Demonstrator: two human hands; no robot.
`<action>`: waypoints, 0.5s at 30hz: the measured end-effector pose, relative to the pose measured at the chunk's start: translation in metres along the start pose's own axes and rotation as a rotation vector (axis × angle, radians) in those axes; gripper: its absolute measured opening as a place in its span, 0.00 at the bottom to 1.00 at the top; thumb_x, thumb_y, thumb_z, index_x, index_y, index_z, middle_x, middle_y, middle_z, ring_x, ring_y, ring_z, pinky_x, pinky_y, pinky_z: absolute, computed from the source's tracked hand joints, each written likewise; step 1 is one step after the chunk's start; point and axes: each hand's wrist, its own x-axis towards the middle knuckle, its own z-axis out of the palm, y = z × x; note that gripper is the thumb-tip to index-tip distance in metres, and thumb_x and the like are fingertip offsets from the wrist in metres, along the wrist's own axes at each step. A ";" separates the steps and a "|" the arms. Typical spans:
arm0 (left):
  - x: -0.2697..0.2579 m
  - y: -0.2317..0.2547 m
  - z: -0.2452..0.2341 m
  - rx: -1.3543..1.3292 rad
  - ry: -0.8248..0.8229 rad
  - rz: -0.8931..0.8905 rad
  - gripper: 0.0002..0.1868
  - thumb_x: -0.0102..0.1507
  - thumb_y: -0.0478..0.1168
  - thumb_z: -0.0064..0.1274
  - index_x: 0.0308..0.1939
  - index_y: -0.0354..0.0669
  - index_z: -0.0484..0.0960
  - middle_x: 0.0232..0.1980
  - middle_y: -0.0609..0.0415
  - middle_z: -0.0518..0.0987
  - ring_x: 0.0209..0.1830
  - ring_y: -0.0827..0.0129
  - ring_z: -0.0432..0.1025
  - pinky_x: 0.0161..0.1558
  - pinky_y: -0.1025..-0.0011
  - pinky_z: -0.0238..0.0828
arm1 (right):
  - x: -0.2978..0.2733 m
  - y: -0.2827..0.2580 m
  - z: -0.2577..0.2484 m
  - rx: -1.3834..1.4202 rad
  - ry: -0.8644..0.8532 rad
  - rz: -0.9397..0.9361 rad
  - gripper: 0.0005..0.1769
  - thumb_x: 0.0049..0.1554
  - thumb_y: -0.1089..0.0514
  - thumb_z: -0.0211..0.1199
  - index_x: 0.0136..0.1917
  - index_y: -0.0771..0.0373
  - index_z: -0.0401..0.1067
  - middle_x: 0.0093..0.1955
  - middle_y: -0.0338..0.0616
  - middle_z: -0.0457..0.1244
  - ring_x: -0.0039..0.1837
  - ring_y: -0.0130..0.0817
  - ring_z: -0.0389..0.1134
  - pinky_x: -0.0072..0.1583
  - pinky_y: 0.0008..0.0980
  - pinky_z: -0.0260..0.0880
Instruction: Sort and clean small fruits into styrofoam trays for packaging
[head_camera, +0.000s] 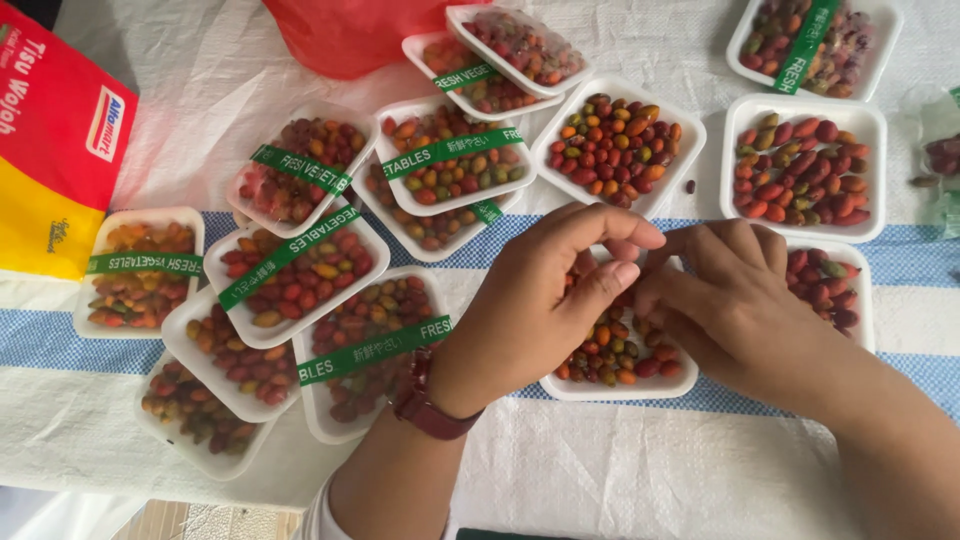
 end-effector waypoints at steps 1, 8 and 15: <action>0.000 0.002 -0.001 -0.147 0.001 -0.069 0.10 0.69 0.33 0.47 0.54 0.43 0.78 0.53 0.56 0.81 0.53 0.70 0.77 0.54 0.74 0.77 | 0.001 -0.001 -0.004 0.071 0.052 -0.013 0.05 0.61 0.50 0.58 0.50 0.45 0.73 0.59 0.38 0.61 0.58 0.46 0.55 0.57 0.48 0.54; -0.001 0.009 -0.002 -0.130 0.068 -0.253 0.14 0.65 0.48 0.55 0.53 0.52 0.81 0.40 0.64 0.76 0.24 0.84 0.60 0.30 0.82 0.64 | 0.005 -0.007 -0.021 0.393 0.327 0.091 0.03 0.63 0.64 0.60 0.51 0.60 0.72 0.57 0.47 0.62 0.62 0.39 0.63 0.66 0.41 0.52; 0.000 0.011 0.011 0.205 0.057 -0.143 0.18 0.59 0.58 0.57 0.42 0.52 0.84 0.43 0.63 0.80 0.42 0.72 0.80 0.43 0.72 0.74 | 0.004 -0.017 -0.019 0.464 0.400 0.168 0.02 0.64 0.64 0.59 0.51 0.61 0.70 0.58 0.48 0.62 0.63 0.38 0.63 0.69 0.41 0.54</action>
